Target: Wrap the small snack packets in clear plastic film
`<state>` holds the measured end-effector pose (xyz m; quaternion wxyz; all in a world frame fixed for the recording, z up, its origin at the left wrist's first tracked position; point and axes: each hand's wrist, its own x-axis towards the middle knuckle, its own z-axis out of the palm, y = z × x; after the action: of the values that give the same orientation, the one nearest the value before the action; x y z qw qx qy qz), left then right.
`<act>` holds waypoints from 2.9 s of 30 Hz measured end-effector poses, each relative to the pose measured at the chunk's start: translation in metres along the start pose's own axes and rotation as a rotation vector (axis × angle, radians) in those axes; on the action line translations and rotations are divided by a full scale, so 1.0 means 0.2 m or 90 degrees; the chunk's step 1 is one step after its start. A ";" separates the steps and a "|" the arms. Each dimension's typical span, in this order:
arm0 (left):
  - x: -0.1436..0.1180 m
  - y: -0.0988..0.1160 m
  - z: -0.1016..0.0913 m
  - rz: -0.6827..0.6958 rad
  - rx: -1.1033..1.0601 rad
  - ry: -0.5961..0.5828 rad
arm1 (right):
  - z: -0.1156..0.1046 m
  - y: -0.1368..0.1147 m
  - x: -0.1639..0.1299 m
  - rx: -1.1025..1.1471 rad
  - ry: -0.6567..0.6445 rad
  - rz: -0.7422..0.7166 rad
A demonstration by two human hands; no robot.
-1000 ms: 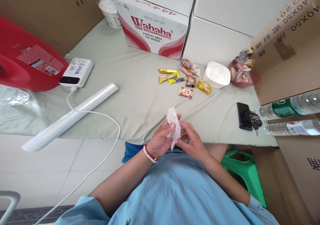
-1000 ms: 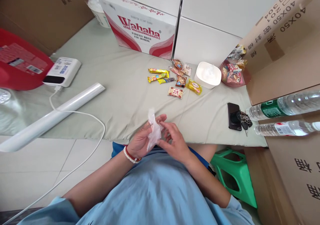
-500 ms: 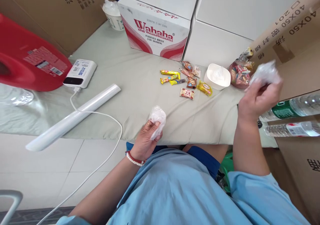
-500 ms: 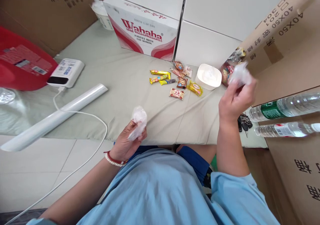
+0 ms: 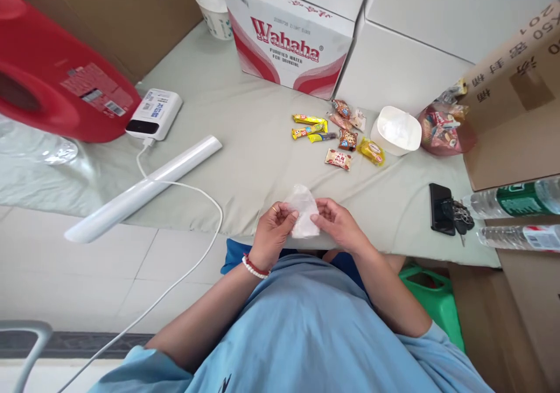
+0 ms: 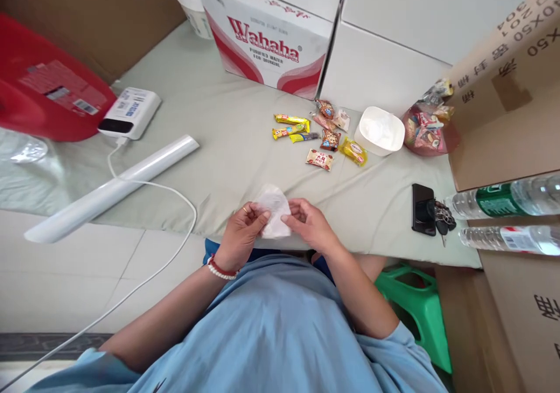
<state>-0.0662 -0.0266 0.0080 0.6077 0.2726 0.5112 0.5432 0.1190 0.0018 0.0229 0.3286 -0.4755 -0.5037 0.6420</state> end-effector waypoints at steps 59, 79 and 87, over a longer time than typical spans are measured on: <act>-0.02 -0.01 0.14 0.011 0.129 -0.003 | -0.18 0.06 -0.30 0.155 0.134 0.026; -0.09 -0.04 0.13 -0.031 0.158 -0.064 | -0.14 0.03 -0.24 0.168 0.345 -0.017; -0.16 -0.01 0.15 -0.140 0.114 -0.199 | -0.14 0.01 -0.26 0.221 0.429 -0.102</act>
<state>-0.0355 -0.0499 0.0268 0.7084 0.3491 0.4836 0.3774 0.1633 -0.0369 0.0341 0.6001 -0.5565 -0.2870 0.4977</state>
